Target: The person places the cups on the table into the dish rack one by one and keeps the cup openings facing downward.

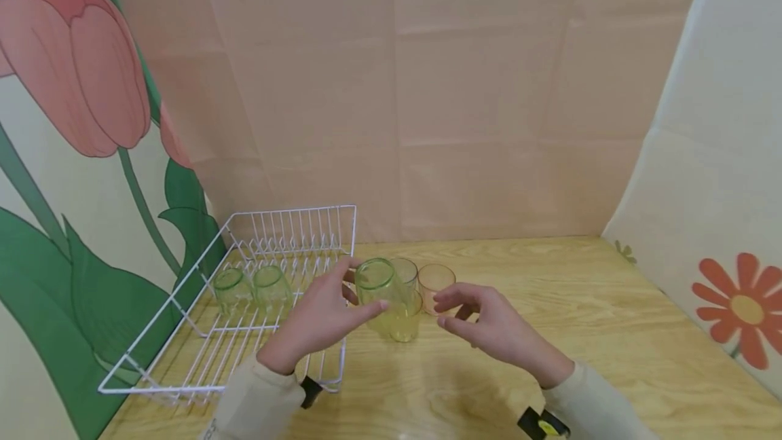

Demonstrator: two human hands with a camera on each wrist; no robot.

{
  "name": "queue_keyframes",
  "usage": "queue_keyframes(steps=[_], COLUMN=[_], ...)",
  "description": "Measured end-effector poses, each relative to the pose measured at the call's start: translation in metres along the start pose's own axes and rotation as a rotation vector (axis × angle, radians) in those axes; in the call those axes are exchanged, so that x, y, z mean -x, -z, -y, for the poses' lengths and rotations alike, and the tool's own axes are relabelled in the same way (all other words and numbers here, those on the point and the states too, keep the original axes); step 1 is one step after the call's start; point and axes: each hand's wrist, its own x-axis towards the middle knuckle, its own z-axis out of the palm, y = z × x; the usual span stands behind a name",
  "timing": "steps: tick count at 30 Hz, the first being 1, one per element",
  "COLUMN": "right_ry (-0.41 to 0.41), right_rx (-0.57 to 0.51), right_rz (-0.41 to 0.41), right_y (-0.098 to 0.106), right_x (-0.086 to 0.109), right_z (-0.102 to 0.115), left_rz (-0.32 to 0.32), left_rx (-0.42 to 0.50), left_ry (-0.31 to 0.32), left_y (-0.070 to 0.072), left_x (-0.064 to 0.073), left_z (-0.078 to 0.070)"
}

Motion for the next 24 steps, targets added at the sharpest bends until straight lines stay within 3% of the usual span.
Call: queue_keyframes(steps=[5, 14, 21, 24], right_ry=[-0.005, 0.004, 0.013, 0.021], right_rx=[-0.008, 0.004, 0.014, 0.007], right_rz=[0.008, 0.003, 0.005, 0.009], right_y=[0.0, -0.005, -0.007, -0.007], right_x=[-0.001, -0.002, 0.0, 0.0], right_z=[0.0, -0.001, 0.001, 0.001], left_rz=[-0.03, 0.001, 0.083, 0.107], left_rx=[-0.049, -0.189, -0.128, -0.154], left_ry=[0.057, 0.093, 0.211, 0.25], left_y=[0.025, 0.07, 0.076, 0.074], left_x=[0.002, -0.009, -0.026, -0.033], left_z=[0.002, 0.02, 0.048, 0.06])
